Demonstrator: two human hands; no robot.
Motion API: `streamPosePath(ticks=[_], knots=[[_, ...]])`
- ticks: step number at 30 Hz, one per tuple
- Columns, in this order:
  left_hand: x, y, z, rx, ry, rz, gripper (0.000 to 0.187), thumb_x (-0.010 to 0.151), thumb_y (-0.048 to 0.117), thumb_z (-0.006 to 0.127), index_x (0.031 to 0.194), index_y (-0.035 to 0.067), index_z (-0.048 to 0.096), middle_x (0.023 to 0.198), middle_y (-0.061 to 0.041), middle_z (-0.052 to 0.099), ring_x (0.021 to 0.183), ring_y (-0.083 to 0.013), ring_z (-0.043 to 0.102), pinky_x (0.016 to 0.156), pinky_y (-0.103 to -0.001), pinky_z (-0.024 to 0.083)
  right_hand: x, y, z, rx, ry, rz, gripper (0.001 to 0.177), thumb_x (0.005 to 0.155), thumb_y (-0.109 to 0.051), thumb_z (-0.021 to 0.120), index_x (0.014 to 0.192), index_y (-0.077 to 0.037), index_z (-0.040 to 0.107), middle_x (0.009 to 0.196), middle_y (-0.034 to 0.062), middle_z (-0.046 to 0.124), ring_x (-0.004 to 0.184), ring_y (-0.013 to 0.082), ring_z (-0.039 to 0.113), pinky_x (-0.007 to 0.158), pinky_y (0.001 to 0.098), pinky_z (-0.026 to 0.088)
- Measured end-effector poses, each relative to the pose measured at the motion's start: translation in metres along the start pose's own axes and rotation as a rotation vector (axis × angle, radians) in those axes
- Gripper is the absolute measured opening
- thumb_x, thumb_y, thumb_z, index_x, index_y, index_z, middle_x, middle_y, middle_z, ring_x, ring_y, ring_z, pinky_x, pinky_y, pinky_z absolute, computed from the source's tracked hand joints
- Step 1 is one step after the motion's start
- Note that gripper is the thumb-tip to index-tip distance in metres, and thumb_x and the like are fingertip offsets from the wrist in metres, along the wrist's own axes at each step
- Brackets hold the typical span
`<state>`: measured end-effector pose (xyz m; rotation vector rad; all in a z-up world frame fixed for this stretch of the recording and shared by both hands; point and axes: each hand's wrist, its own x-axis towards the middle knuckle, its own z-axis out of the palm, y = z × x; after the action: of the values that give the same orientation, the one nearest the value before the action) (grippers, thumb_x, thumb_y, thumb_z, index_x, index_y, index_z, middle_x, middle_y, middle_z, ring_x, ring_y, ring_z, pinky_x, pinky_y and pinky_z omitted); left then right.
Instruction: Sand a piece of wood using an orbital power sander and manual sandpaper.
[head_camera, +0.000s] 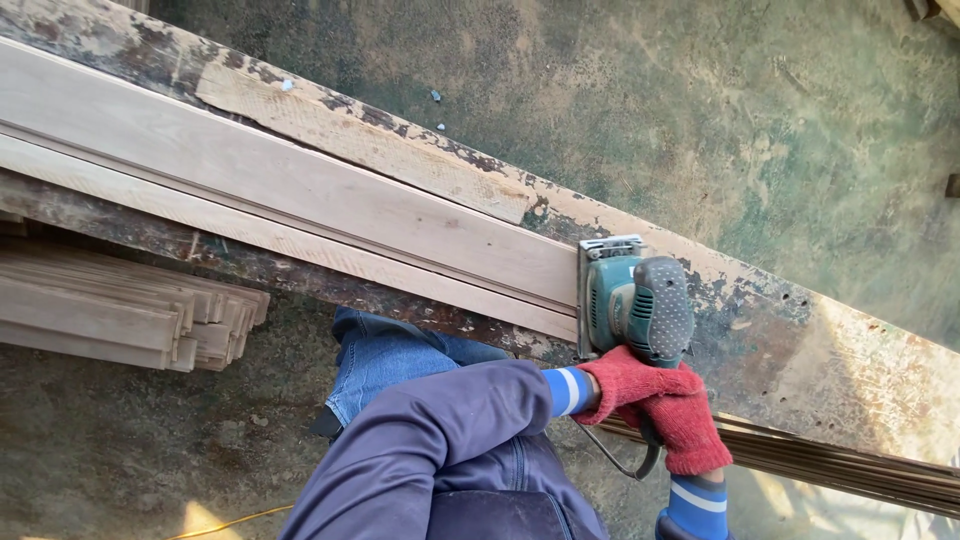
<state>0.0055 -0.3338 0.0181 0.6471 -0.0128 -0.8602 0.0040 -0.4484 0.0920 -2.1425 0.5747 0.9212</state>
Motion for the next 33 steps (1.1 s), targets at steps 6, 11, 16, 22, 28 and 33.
streamPosePath(ticks=[6,11,16,22,28,33], knots=[[-0.053,0.060,-0.011,0.068,0.316,-0.284,0.075,0.071,0.044,0.074,0.132,0.001,0.063,0.117,-0.021,0.070,0.088,-0.0313,0.070,0.065,-0.040,0.062,-0.004,-0.042,0.038,0.033,-0.032,-0.049,0.029,0.077,-0.009,0.072,0.104,0.001,0.069,0.069,0.0199,0.070,0.054,0.0261,0.060,0.049,0.0377,0.041],[-0.103,0.080,-0.045,-0.057,0.366,-0.242,0.069,0.073,0.044,0.078,0.123,-0.001,0.065,0.104,-0.019,0.071,0.073,-0.0277,0.068,0.056,-0.036,0.059,-0.010,-0.090,0.081,0.047,-0.082,-0.097,0.023,0.080,-0.003,0.070,0.102,0.003,0.068,0.067,0.0187,0.068,0.050,0.0232,0.055,0.042,0.0341,0.038],[-0.155,0.117,-0.084,-0.063,0.421,-0.229,0.070,0.072,0.044,0.078,0.124,-0.001,0.066,0.107,-0.021,0.072,0.079,-0.0317,0.069,0.060,-0.039,0.060,-0.017,-0.149,0.137,-0.023,-0.110,-0.159,0.022,0.080,-0.004,0.072,0.101,0.003,0.069,0.070,0.0169,0.070,0.051,0.0204,0.054,0.040,0.0319,0.038],[-0.190,0.147,-0.137,-0.242,0.753,-0.194,0.084,0.038,0.034,0.103,0.108,-0.003,0.077,0.095,-0.031,0.073,0.076,-0.0501,0.073,0.041,-0.069,0.054,-0.033,-0.252,0.219,-0.330,-0.030,-0.071,0.038,0.066,-0.020,0.081,0.097,0.001,0.072,0.066,0.0276,0.071,0.067,0.0372,0.073,0.076,0.0462,0.056],[-0.269,0.184,-0.187,-0.284,0.720,-0.001,0.064,0.061,0.031,0.099,0.115,0.005,0.076,0.103,-0.026,0.074,0.084,-0.0486,0.073,0.052,-0.063,0.061,-0.048,-0.317,0.289,-0.455,-0.077,-0.146,0.034,0.061,-0.020,0.079,0.093,-0.009,0.073,0.062,0.0186,0.072,0.073,0.0338,0.076,0.083,0.0437,0.056],[-0.326,0.210,-0.223,-0.336,0.741,0.104,0.060,0.066,0.036,0.098,0.115,0.010,0.078,0.101,-0.022,0.075,0.080,-0.0436,0.075,0.054,-0.059,0.063,-0.068,-0.368,0.344,-0.519,-0.122,-0.198,0.038,0.063,-0.022,0.075,0.098,-0.009,0.075,0.071,0.0196,0.075,0.086,0.0364,0.076,0.092,0.0480,0.055]])
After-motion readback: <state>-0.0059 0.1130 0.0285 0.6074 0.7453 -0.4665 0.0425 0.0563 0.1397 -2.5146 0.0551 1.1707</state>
